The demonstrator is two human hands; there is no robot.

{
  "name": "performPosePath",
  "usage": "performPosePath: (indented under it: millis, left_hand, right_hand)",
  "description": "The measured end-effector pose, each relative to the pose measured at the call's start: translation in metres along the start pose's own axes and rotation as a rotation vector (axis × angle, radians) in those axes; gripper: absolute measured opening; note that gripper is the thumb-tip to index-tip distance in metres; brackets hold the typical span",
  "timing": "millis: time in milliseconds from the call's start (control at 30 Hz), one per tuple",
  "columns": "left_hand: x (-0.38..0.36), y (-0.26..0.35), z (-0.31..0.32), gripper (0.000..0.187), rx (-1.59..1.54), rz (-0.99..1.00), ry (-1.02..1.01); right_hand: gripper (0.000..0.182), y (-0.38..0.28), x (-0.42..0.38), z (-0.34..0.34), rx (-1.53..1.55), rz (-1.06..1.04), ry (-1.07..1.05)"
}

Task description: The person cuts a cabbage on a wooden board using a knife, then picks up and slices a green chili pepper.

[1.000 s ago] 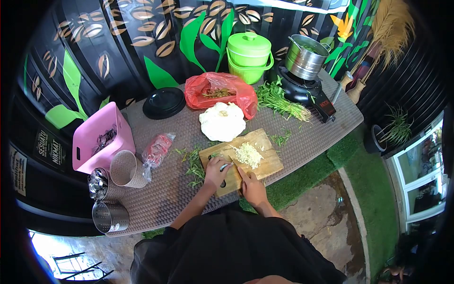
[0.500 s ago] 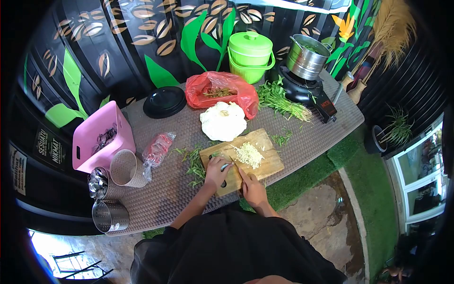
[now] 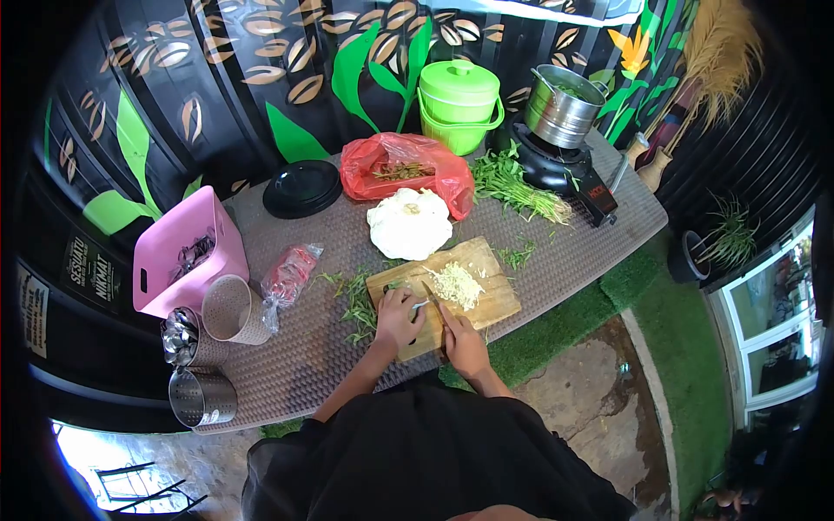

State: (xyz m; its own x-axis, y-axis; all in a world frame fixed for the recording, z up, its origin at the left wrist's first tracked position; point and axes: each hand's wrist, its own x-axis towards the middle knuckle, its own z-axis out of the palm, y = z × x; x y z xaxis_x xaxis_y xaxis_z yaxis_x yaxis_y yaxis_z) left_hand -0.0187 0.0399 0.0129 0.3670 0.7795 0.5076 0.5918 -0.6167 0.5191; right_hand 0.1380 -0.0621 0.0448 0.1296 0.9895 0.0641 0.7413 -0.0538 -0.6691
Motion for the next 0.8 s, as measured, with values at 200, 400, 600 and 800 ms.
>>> performPosePath:
  millis: [200, 400, 600, 800]
  left_hand:
    - [-0.003, -0.004, -0.007, 0.02, -0.013, -0.023, -0.115]
    - [-0.001, -0.008, -0.003, 0.019, -0.101, -0.071, -0.116]
    - [-0.004, -0.011, 0.002, 0.016, -0.202, -0.104, -0.037]
    - [-0.004, -0.011, 0.003, 0.015, -0.118, -0.035, 0.013]
  right_hand:
    - [0.054, -0.001, -0.002, -0.006, 0.059, -0.019, 0.022]
    - [0.054, 0.002, -0.003, -0.004, 0.014, -0.023, 0.014]
    - [0.058, 0.001, -0.003, -0.007, -0.114, 0.007, -0.05]
    - [0.057, 0.004, -0.006, -0.01, -0.141, 0.005, -0.061]
